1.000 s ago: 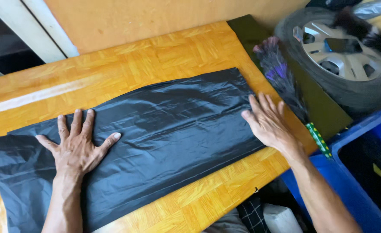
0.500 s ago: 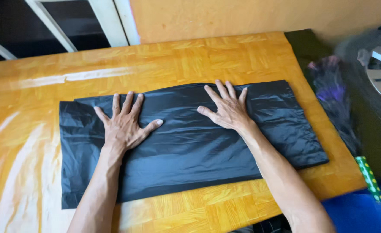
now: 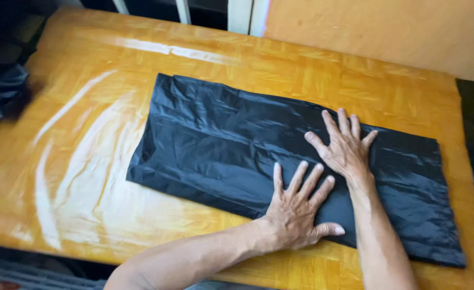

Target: The person retrieves a black fabric item from a blue bin and places it on a wooden table. They use a feather duster to clean the surface of the fabric before folding it multiple times into a compact rectangular shape. Finally, the person places the folded fabric into a small black pouch.

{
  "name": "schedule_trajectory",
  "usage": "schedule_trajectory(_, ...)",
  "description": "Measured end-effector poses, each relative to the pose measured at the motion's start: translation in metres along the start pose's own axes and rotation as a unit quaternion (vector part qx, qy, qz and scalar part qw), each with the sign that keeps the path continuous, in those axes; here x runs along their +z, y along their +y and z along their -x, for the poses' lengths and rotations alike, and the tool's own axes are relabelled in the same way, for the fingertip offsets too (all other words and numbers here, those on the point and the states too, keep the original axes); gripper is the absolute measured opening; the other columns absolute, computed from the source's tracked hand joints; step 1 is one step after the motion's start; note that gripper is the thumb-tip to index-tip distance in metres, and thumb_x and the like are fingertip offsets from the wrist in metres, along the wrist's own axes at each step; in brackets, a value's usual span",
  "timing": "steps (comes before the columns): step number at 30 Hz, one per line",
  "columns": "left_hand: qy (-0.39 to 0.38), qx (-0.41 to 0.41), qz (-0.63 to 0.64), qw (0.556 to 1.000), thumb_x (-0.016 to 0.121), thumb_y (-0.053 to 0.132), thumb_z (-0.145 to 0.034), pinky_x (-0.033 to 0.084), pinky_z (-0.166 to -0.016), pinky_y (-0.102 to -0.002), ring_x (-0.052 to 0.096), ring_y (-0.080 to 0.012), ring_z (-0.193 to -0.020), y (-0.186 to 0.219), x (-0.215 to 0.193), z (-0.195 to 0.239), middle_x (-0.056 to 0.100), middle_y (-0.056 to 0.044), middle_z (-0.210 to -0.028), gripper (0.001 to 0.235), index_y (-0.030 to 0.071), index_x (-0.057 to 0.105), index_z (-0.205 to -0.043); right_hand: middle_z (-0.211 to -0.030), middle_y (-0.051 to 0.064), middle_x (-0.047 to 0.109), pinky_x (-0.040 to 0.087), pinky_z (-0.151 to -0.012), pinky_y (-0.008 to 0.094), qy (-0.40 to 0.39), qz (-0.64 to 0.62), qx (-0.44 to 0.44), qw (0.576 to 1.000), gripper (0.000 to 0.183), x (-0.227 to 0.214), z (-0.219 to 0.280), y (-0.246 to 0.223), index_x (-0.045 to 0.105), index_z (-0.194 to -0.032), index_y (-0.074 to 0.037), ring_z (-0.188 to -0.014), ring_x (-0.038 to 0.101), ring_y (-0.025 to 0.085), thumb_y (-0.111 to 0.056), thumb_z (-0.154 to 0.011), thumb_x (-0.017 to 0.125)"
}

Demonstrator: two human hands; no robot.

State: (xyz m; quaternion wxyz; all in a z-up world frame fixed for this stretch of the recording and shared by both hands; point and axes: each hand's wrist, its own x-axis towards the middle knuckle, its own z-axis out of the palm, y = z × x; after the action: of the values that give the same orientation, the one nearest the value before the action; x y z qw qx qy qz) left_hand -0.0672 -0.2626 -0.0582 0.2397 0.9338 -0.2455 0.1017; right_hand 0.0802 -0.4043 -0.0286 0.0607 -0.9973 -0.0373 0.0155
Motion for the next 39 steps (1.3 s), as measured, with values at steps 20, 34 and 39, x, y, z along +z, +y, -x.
schedule_trajectory(20,-0.054,-0.42,-0.144,0.895,0.03,0.071,-0.095,0.005,-0.11,-0.082,0.007,-0.0399,-0.156,-0.188,-0.152,0.112,0.016,-0.005,-0.171,0.078,0.031,0.024,-0.161,-0.167,0.018,0.027,0.008,-0.104,0.088,0.013,-0.001,-0.031,0.999,0.086,0.0,0.001,0.003,0.036,-0.159,-0.021,-0.153,0.019,0.045,-0.074,-0.091,0.035)
schedule_trajectory(34,-0.218,-0.035,-0.055,0.974,0.021,0.081,-0.081,-0.004,-0.108,-0.087,0.001,-0.0289,-0.159,-0.096,-0.082,-0.047,0.01,0.0,-0.173,0.096,0.031,0.019,-0.163,-0.168,0.014,0.025,0.008,-0.108,0.084,0.007,-0.004,-0.019,1.0,0.082,0.001,0.003,0.007,0.034,-0.159,-0.027,-0.154,0.018,0.041,-0.072,-0.091,0.036)
schedule_trajectory(39,-0.16,-0.25,-0.131,0.946,0.023,0.083,-0.094,-0.004,-0.11,-0.086,0.004,-0.0299,-0.16,-0.168,-0.141,-0.042,0.017,-0.002,-0.174,0.09,0.027,0.024,-0.165,-0.171,0.016,0.019,0.006,-0.109,0.086,-0.03,-0.014,-0.025,0.999,0.082,-0.005,0.005,0.006,0.023,-0.165,-0.028,-0.157,0.011,0.041,-0.077,-0.099,0.029)
